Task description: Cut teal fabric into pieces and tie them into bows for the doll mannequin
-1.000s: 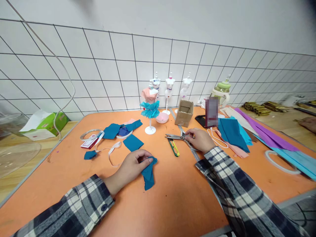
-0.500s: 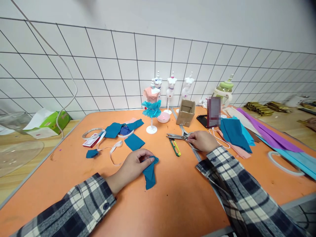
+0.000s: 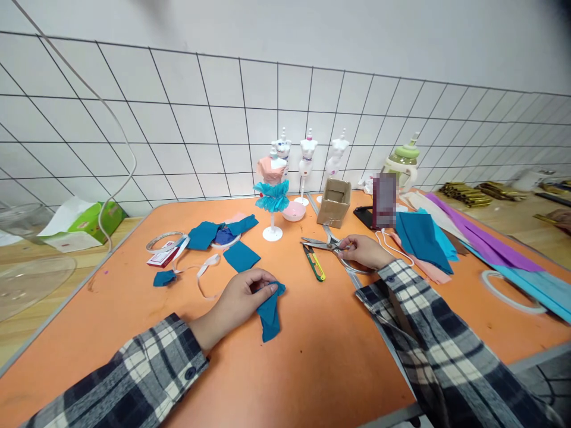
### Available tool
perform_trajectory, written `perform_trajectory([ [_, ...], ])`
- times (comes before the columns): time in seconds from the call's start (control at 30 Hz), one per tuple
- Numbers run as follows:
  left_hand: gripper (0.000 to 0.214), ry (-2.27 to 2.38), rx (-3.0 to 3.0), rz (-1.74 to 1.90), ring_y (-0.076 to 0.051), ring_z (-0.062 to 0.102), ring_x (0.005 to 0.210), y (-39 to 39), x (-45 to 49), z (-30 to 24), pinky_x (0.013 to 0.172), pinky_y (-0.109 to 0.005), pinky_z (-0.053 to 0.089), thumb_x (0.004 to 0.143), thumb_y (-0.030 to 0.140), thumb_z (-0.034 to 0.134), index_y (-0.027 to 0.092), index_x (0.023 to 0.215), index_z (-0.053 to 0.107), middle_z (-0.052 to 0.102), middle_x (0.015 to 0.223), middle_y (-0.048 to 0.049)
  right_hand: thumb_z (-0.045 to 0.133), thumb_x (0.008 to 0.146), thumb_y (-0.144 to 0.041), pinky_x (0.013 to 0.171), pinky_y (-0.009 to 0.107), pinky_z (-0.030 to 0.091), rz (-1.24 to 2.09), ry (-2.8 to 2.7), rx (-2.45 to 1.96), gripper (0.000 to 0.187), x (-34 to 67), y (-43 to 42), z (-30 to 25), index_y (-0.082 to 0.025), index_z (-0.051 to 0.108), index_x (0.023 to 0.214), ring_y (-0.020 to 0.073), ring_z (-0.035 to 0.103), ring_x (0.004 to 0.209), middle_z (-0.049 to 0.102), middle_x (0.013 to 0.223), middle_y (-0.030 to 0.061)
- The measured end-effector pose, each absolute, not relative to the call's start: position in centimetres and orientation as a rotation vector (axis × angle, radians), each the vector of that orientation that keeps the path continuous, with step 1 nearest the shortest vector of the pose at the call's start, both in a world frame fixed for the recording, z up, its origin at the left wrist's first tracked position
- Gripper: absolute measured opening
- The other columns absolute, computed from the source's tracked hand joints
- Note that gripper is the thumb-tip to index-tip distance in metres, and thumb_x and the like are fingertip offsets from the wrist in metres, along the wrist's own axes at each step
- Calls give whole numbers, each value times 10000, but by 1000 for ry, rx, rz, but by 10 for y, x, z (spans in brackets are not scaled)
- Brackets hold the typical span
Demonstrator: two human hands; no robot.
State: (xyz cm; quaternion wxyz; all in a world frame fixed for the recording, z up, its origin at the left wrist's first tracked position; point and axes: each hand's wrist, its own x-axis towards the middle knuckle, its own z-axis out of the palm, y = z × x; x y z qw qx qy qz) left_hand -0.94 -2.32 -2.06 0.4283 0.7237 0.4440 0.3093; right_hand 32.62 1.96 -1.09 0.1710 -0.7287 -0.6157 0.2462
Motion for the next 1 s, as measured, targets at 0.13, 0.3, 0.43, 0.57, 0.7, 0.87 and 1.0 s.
perform_trajectory([
  [0.13, 224, 1105, 1808, 777, -180, 630, 724, -24, -9, -20, 643, -265, 480, 816, 386, 638, 168, 842, 684, 700, 799, -43, 708, 719, -325, 519, 222, 356, 635, -1756, -2092, 174, 323, 18, -11, -200, 664, 832, 114, 563, 580, 642, 659, -31],
  [0.3, 230, 1100, 1796, 777, -179, 629, 718, -25, -9, -18, 636, -264, 480, 812, 385, 633, 161, 839, 682, 700, 795, -49, 718, 689, -257, 562, 225, 372, 584, -1827, -2083, 95, 320, 15, -7, -208, 651, 736, 131, 598, 672, 664, 696, -27],
  [0.43, 233, 1107, 1788, 775, -181, 634, 720, -25, -9, -17, 641, -266, 483, 804, 387, 634, 161, 840, 681, 704, 796, -51, 739, 656, -265, 558, 241, 338, 486, -1895, -2083, 149, 314, 12, -4, -213, 616, 723, 138, 567, 684, 646, 724, -26],
  [0.57, 235, 1125, 1780, 780, -179, 626, 705, -25, -8, -16, 632, -265, 482, 793, 392, 639, 162, 822, 680, 697, 774, -48, 738, 673, -340, 556, 245, 323, 414, -1974, -2087, 213, 312, 9, 0, -214, 587, 755, 142, 557, 698, 638, 760, -20],
  [0.7, 241, 1129, 1780, 792, -174, 615, 681, -26, -7, -16, 617, -264, 479, 784, 398, 650, 160, 805, 682, 686, 747, -45, 713, 701, -300, 568, 242, 329, 432, -1971, -2032, 230, 313, 6, 2, -221, 577, 868, 138, 567, 707, 641, 772, -29],
  [0.87, 236, 1138, 1776, 774, -176, 622, 693, -26, -7, -15, 619, -264, 480, 786, 390, 645, 158, 808, 685, 699, 770, -53, 642, 754, -284, 554, 247, 313, 308, -1875, -2016, 144, 314, 9, 2, -220, 585, 870, 134, 553, 674, 642, 760, -18],
  [1.0, 231, 1125, 1786, 765, -177, 628, 706, -26, -7, -14, 630, -264, 484, 791, 381, 635, 156, 814, 684, 702, 784, -57, 631, 768, -295, 547, 249, 303, 317, -1874, -2038, 124, 311, 8, 3, -228, 625, 872, 136, 560, 676, 652, 739, -20],
])
